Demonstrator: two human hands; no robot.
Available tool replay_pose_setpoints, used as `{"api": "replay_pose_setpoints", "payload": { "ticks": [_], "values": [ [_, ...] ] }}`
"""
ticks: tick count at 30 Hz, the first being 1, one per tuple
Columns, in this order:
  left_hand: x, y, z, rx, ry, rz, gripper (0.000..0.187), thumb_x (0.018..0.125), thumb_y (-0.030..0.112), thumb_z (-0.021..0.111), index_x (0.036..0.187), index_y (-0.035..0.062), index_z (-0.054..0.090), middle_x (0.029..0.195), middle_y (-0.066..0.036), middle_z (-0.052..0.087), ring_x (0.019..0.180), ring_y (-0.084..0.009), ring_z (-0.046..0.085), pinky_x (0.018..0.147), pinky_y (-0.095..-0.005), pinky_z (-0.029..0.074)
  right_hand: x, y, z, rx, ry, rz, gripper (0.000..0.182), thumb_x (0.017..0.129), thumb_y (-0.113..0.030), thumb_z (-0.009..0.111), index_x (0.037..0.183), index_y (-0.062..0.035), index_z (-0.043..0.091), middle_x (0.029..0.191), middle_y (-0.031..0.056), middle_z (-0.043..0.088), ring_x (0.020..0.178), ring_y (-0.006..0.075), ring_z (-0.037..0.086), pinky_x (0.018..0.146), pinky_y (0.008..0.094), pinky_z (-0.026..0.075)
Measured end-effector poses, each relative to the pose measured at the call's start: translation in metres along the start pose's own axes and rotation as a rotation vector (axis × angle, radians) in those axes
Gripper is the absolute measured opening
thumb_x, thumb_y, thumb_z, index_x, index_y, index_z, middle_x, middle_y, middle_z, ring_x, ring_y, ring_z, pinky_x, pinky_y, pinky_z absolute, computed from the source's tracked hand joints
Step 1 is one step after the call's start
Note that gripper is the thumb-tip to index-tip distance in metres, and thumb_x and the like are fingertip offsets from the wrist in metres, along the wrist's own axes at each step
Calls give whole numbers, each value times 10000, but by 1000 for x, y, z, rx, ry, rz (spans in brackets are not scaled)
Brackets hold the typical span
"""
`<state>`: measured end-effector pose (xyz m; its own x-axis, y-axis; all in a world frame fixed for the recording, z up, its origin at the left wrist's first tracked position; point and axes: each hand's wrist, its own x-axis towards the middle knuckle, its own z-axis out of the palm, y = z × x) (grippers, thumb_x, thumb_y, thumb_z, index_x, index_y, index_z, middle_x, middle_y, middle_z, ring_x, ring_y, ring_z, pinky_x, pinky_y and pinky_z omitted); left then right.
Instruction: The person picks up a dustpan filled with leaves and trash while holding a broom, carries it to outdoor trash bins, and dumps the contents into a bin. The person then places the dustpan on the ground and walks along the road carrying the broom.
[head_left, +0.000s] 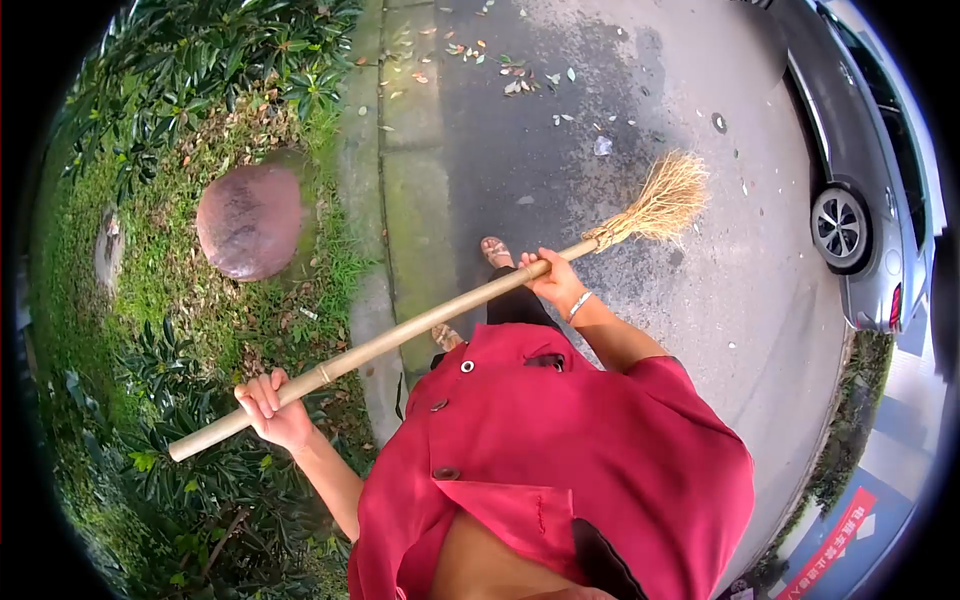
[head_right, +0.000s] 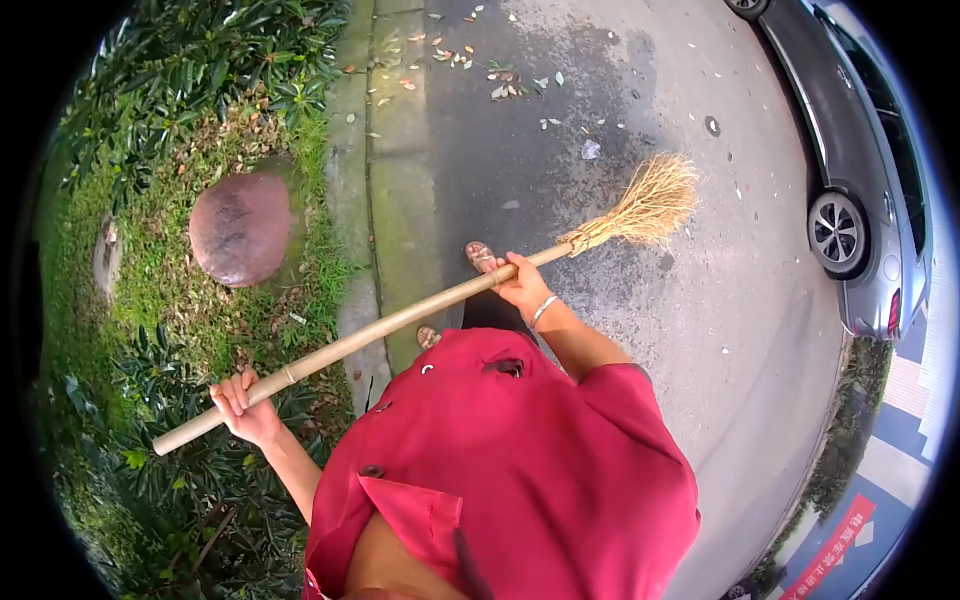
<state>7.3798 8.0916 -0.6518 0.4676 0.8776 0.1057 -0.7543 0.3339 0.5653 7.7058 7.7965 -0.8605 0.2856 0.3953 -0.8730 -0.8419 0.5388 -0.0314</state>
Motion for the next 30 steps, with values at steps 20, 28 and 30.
{"api": "replay_pose_setpoints", "payload": {
  "ticks": [20, 28, 30],
  "values": [
    [0, -125, 207, 549, 440, 511, 177, 870, 99, 475, 714, 120, 393, 526, 47, 258, 516, -71, 286, 668, -265, 284, 193, 46, 272, -638, -221, 551, 144, 761, -22, 459, 624, -39, 421, 563, 76, 434, 522, 217, 448, 553, 350, 436],
    [-109, -108, 272, 664, 582, 1049, 233, 856, 143, 477, 661, 129, 350, 513, 44, 258, 511, -81, 295, 647, -260, 299, 22, 166, 311, -448, -511, 1097, 162, 794, -67, 529, 655, -57, 445, 599, 45, 453, 595, 175, 478, 646, 357, 452],
    [-149, -88, 257, 538, 580, 1138, 227, 871, 182, 435, 655, 140, 382, 514, 36, 275, 498, -102, 305, 634, -280, 309, -7, 153, 280, -587, -437, 1088, 149, 801, -77, 538, 687, -56, 444, 599, 41, 441, 595, 172, 467, 670, 366, 449]
  ]
}}
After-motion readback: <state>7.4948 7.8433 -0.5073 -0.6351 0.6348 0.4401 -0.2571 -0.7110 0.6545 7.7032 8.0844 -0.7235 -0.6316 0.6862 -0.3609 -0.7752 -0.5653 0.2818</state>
